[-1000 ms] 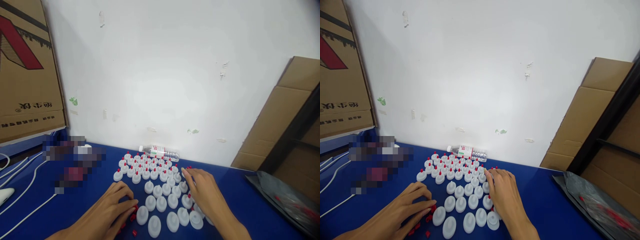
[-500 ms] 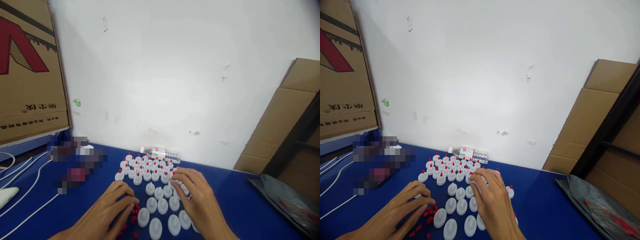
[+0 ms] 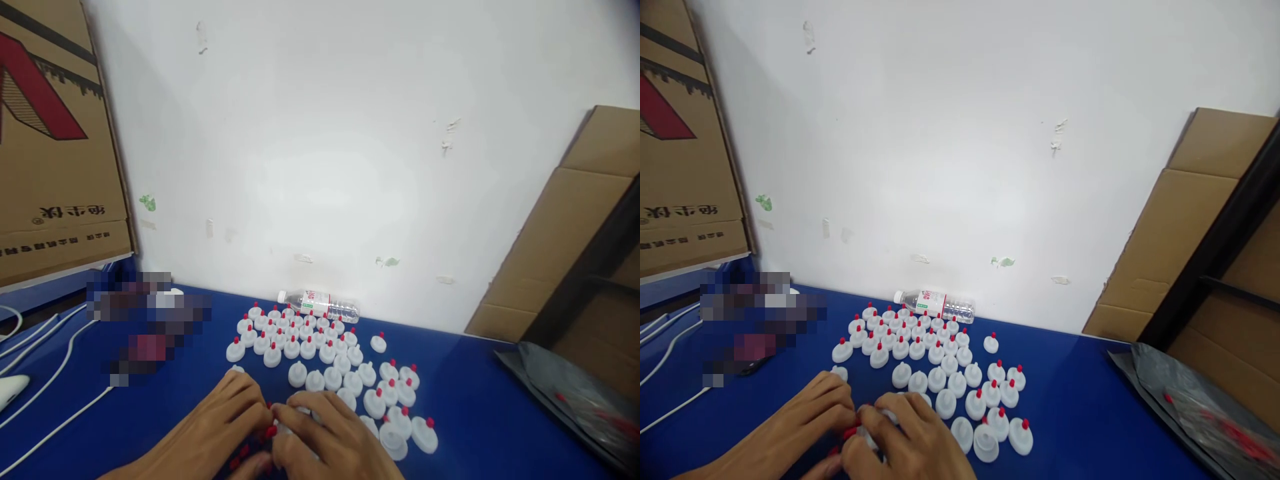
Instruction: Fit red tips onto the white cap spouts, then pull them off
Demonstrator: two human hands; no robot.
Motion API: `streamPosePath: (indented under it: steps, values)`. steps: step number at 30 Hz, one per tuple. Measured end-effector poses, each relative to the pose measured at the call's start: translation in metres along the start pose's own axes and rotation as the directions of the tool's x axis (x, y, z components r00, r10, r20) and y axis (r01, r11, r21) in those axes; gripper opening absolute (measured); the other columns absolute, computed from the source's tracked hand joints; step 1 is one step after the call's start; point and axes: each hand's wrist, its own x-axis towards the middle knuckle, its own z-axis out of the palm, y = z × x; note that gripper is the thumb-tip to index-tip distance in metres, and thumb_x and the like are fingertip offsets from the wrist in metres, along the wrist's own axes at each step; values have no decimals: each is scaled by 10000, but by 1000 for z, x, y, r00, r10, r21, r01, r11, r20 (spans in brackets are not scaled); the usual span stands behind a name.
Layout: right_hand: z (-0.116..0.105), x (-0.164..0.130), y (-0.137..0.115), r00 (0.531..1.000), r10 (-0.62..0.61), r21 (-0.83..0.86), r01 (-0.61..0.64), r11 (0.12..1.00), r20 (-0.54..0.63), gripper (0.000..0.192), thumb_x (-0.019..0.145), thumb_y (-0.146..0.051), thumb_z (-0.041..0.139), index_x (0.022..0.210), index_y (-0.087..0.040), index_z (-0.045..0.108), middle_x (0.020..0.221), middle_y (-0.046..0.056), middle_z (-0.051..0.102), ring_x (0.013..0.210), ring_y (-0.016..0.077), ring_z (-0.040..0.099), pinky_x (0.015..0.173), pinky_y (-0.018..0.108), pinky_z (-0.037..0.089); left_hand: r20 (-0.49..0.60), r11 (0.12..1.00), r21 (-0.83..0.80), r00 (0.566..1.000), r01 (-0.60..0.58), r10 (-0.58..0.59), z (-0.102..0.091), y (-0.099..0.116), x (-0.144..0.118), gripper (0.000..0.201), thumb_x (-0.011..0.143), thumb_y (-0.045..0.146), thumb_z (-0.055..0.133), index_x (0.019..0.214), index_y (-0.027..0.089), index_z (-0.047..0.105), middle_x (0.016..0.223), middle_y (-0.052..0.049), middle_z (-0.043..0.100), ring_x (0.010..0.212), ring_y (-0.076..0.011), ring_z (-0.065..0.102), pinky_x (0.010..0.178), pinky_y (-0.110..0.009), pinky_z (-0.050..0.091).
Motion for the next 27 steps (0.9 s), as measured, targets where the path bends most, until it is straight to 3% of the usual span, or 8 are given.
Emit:
streamPosePath:
  steps: [3,6,10,16,21,24,27]
  values:
    - [1,0,-2,998,-50,-14,51,999,27,240,901,-20,563,772,-215,619,851,-12,745,718,124,662,653,243,538,28,999,-18,999,-38,38,-2,1,4,47,995,254,573,974,266,614,969,2,728,904,-179,659,919,-219,542]
    - [8,-1,-6,997,-73,-12,73,997,15,286,893,11,527,729,-214,596,741,-21,703,681,119,630,613,243,495,19,998,-47,999,-40,41,-5,3,7,120,973,196,544,892,262,602,885,0,716,848,-174,649,829,-197,555]
    - [11,-3,-4,995,-92,-8,92,996,-39,324,925,5,497,709,-221,579,721,-37,702,662,113,604,625,262,484,-40,999,-45,999,-18,16,-7,8,7,140,1004,227,504,967,267,633,929,-19,720,881,-187,642,841,-213,558]
    - [6,-3,0,993,-120,-40,120,992,-7,238,940,-82,601,751,-227,616,830,-46,738,767,104,654,727,262,503,8,993,-110,999,39,-38,1,7,-6,205,1019,224,521,1111,316,679,973,-1,745,936,-200,664,881,-238,580]
    - [-6,8,2,997,-74,-56,73,996,-15,275,911,-33,571,714,-223,601,898,-48,765,827,123,684,836,306,513,-75,975,-80,974,209,-214,26,-8,-42,454,1022,320,552,1465,401,497,1253,30,727,1122,-231,675,871,-252,622]
    - [-23,8,19,1000,-13,-102,14,995,15,258,945,-32,519,805,-213,638,960,3,779,896,166,704,864,341,507,-140,957,-101,949,270,-283,31,-15,-53,474,1029,334,538,1489,423,473,1289,42,714,1126,-240,687,815,-259,647]
    - [-38,1,41,984,133,-149,-115,982,120,228,1001,-62,476,913,-197,637,955,45,773,896,200,699,818,361,501,-158,966,-82,954,245,-255,23,-13,-42,401,1044,330,506,1441,380,531,1270,20,717,1108,-238,686,830,-262,638]
